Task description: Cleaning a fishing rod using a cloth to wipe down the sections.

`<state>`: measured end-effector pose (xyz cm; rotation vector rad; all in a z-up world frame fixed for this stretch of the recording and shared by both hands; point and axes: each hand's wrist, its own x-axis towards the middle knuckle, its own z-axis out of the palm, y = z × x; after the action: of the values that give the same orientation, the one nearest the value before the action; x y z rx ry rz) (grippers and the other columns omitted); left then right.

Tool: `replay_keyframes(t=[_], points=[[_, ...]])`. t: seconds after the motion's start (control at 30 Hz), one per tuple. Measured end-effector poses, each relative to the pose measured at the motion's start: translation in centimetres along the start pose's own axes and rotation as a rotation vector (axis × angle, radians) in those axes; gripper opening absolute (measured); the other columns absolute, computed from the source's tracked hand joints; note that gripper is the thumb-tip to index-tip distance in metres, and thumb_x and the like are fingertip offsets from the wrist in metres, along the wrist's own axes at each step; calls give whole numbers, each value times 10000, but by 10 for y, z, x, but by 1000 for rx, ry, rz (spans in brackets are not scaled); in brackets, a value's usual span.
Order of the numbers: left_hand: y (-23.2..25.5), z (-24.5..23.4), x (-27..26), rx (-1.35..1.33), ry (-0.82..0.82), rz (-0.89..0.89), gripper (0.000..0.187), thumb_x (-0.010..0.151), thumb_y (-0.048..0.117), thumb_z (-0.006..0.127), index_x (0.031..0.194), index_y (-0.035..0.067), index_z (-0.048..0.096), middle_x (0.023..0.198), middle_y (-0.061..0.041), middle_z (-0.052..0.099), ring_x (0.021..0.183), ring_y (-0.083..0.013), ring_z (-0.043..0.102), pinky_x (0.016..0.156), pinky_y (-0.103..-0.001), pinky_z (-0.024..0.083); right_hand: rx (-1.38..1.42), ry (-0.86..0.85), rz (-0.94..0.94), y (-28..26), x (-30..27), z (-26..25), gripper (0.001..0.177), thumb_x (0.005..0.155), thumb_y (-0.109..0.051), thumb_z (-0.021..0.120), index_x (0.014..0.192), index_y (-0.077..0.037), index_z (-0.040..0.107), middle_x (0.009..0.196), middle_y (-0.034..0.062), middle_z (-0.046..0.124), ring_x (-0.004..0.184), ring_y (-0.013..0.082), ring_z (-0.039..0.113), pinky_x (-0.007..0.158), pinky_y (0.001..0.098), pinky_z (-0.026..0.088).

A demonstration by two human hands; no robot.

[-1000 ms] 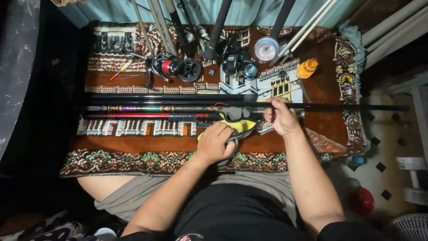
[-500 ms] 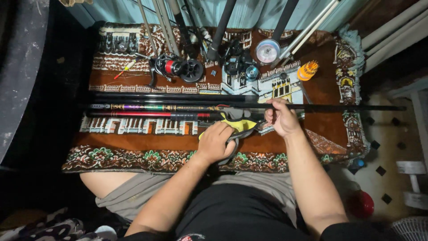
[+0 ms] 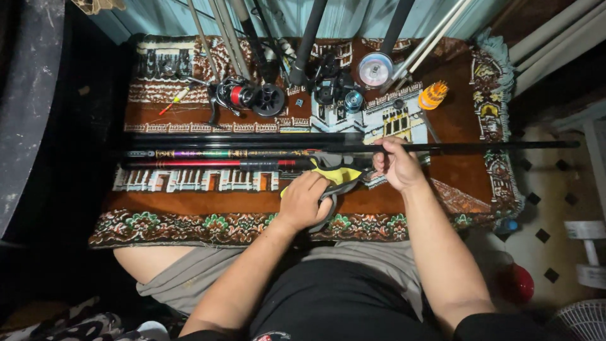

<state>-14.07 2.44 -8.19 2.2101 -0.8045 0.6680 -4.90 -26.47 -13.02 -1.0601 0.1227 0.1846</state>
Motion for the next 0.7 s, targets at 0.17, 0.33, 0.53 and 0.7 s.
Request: replay_keyframes(t=[0.17, 0.33, 0.53, 0.7], points=[[-1, 0, 1, -27, 4, 5, 202, 873, 254, 571, 962, 81, 626, 845, -96, 548, 806, -323, 616, 689, -417, 529, 5, -18, -11, -5, -4, 5, 210, 958, -204, 633, 1070, -57, 732, 593, 132, 551, 511, 205, 534, 438, 296, 422], [-2, 0, -1, -31, -2, 11, 183, 864, 239, 577, 956, 87, 623, 846, -89, 549, 803, -318, 619, 684, -414, 529, 14, -5, -13, -4, -7, 3, 210, 960, -199, 624, 1075, -57, 728, 592, 138, 541, 506, 214, 526, 436, 298, 420], [-3, -1, 1, -45, -16, -5, 195, 879, 255, 557, 958, 88, 618, 846, -88, 542, 805, -318, 611, 681, -419, 524, 5, 6, -17, -4, -4, 0, 208, 958, -214, 633, 1070, -71, 734, 599, 147, 546, 504, 227, 524, 432, 315, 424], [-7, 1, -4, -88, -32, -8, 216, 887, 275, 552, 958, 84, 621, 855, -95, 559, 824, -323, 620, 695, -424, 528, -19, 8, -14, -1, -5, -1, 219, 956, -227, 630, 1078, -78, 734, 588, 144, 538, 494, 222, 521, 422, 314, 416]])
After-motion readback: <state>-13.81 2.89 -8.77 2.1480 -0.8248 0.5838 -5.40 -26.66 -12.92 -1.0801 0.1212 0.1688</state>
